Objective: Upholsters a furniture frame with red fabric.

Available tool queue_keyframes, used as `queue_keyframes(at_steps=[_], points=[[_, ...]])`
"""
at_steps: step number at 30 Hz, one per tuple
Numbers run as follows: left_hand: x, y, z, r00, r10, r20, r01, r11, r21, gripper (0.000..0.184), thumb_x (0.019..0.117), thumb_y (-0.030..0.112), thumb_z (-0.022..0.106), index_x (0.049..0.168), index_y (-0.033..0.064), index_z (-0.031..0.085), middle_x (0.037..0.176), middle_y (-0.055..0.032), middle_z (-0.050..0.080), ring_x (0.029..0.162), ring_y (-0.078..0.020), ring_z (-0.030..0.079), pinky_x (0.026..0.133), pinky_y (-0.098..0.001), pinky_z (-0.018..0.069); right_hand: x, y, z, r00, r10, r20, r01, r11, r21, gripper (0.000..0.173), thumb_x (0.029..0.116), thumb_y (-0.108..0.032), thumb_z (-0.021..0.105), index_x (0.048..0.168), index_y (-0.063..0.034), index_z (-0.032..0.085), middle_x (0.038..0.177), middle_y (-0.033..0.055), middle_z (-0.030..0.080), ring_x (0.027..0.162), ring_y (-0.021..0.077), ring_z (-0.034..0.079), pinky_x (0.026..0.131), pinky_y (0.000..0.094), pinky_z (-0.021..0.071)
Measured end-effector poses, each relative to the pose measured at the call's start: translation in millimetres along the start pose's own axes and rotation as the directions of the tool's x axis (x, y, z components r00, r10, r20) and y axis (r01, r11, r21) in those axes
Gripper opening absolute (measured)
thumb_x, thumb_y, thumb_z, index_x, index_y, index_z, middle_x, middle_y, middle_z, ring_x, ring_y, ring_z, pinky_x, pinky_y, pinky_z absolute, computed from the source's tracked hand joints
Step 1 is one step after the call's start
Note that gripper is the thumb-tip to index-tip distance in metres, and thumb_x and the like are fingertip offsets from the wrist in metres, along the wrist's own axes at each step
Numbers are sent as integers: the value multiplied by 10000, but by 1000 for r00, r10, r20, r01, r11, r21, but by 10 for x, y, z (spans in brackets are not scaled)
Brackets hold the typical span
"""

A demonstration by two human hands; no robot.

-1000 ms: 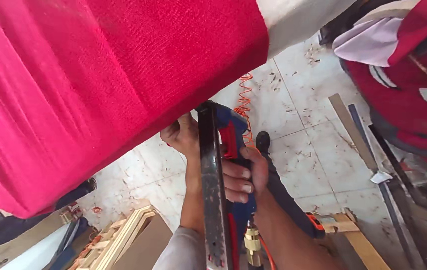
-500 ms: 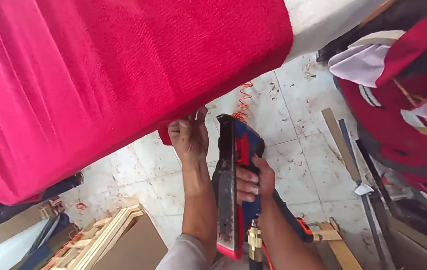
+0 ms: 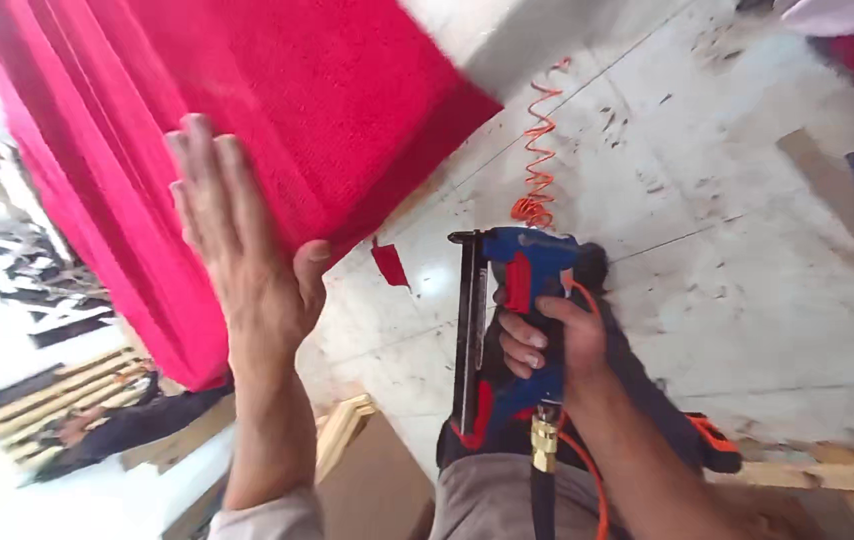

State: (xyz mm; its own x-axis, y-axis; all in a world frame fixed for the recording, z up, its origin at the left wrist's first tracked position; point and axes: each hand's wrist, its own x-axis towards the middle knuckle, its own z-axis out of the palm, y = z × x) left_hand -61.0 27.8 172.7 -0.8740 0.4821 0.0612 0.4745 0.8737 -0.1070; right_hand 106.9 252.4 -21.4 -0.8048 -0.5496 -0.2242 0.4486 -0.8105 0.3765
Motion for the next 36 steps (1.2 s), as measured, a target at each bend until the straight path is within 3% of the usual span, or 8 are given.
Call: queue_keyframes(at_steps=[2, 6, 9, 11, 18, 22, 29, 36], points=[[175, -30, 49, 988, 99, 117, -106, 992, 61, 892, 1019, 684, 215, 1646, 56, 128, 1706, -184, 157, 1586, -337, 119, 1264, -616, 93, -2, 30, -50, 1000, -25, -4, 25, 1000, 10, 382, 926, -307, 628, 1216, -63, 674, 629, -16, 601, 514, 124, 629, 519, 316, 591], [143, 1, 172, 993, 69, 98, -78, 992, 96, 939, 1016, 688, 292, 1629, -4, 128, 1657, -265, 243, 1549, -383, 239, 1268, -608, 148, 93, 114, -268, 994, -10, 111, -11, 983, 185, 391, 926, -313, 672, 1225, -61, 674, 641, -10, 608, 532, 127, 647, 548, 335, 616], [150, 70, 265, 998, 60, 8, -61, 997, 54, 945, 1031, 570, 477, 1530, -183, 200, 1496, -370, 422, 1406, -310, 482, 1210, -443, 354, 271, 177, -405, 986, 27, 167, -68, 966, 248, 366, 935, -320, 643, 1210, -82, 677, 658, -17, 614, 534, 112, 641, 541, 317, 610], [219, 112, 326, 995, 86, -53, -84, 996, 35, 925, 1013, 464, 606, 1422, -278, 237, 1339, -363, 536, 1261, -192, 601, 1118, -334, 463, 417, 215, -443, 978, 85, 188, -133, 956, 263, 335, 927, -328, 635, 1178, -110, 681, 653, -32, 612, 524, 96, 631, 525, 301, 602], [668, 238, 415, 985, 77, -155, -13, 927, 374, 1026, 914, 433, 743, 1403, -309, 232, 1343, -418, 507, 1274, -315, 588, 1117, -364, 458, 870, 181, -428, 925, 168, 341, -284, 902, 325, 239, 951, -278, 594, 1096, -91, 631, 651, -21, 620, 532, 119, 660, 537, 334, 630], [773, 338, 478, 978, 54, -204, 50, 881, 471, 1004, 873, 469, 774, 1396, -258, 320, 1315, -359, 560, 1254, -281, 603, 1093, -353, 477, 1061, 24, -325, 904, 134, 405, -283, 898, 336, 269, 973, -251, 553, 1156, -74, 639, 640, -23, 611, 547, 121, 668, 567, 344, 641], [777, 418, 525, 971, 8, -238, 92, 910, 405, 968, 866, 435, 787, 1394, -242, 338, 1321, -331, 561, 1251, -247, 602, 1084, -332, 485, 1278, -221, -5, 875, 165, 455, -330, 891, 311, 274, 976, -260, 507, 1137, -60, 603, 637, -29, 593, 529, 112, 659, 559, 332, 644], [764, 427, 519, 969, -10, -248, 113, 908, 404, 1024, 840, 411, 822, 1376, -297, 313, 1318, -408, 526, 1236, -292, 602, 1092, -328, 466, 1378, -235, 173, 876, 170, 451, -340, 881, 329, 255, 976, -242, 490, 1118, -54, 586, 609, -22, 589, 517, 123, 664, 560, 345, 647]])
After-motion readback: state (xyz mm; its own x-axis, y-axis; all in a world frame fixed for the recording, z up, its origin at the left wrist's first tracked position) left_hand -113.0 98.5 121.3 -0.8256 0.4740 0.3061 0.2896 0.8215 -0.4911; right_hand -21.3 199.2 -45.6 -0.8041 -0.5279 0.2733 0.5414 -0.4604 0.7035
